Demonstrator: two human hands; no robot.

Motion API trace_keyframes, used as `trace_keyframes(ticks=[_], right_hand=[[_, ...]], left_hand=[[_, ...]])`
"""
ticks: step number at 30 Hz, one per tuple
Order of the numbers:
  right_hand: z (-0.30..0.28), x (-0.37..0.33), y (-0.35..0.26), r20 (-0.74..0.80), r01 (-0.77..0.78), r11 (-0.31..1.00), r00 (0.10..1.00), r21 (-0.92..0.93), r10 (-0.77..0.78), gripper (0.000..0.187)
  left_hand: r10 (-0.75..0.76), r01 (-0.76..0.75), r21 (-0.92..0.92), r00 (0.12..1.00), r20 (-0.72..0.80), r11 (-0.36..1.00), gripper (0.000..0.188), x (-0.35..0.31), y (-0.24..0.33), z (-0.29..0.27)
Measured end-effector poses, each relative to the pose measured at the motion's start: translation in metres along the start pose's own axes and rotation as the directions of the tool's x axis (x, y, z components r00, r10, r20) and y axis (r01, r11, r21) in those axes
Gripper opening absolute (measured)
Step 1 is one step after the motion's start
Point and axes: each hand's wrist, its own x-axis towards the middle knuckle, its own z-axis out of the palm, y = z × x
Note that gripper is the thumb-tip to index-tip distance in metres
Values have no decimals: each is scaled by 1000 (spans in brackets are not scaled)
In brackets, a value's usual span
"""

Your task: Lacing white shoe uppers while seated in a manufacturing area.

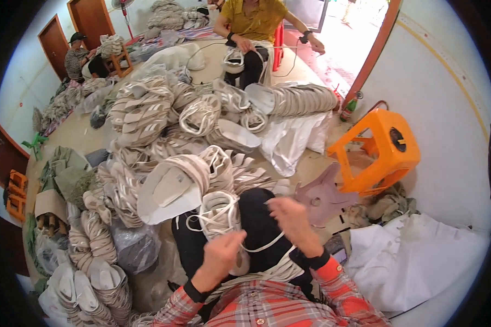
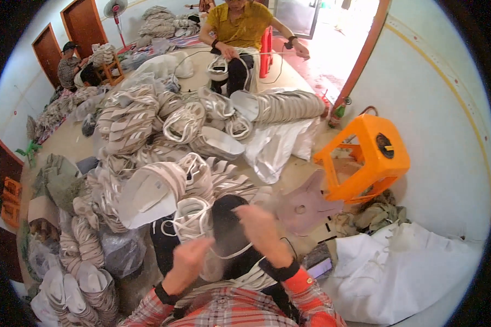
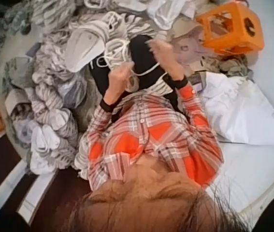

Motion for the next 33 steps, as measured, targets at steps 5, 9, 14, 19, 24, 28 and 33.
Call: trace_keyframes(ticks=[5,9,14,19,24,28,33], right_hand=[[65,-4,-18,198,408,818,913,-405,-357,5],[71,-6,-21,208,379,795,925,-474,-317,9],[71,-4,-23,248,402,768,915,-498,-318,13],[80,1,-31,264,384,764,922,-518,-285,13],[83,1,-26,292,410,759,909,-505,-297,15],[81,0,-28,237,360,842,929,-403,-284,22],[79,-3,-29,228,373,862,923,-344,-309,21]], left_hand=[[-82,31,438,992,99,898,20,20,-30,-27],[-91,-68,531,959,268,845,15,16,-25,-36],[-161,-5,501,944,288,866,15,2,-23,-32],[-211,198,252,977,24,947,11,15,-31,-12],[-296,294,168,955,-10,941,12,18,-39,4],[-224,226,77,974,-31,971,14,24,-42,4],[-41,8,223,989,144,975,6,34,-54,-8]])
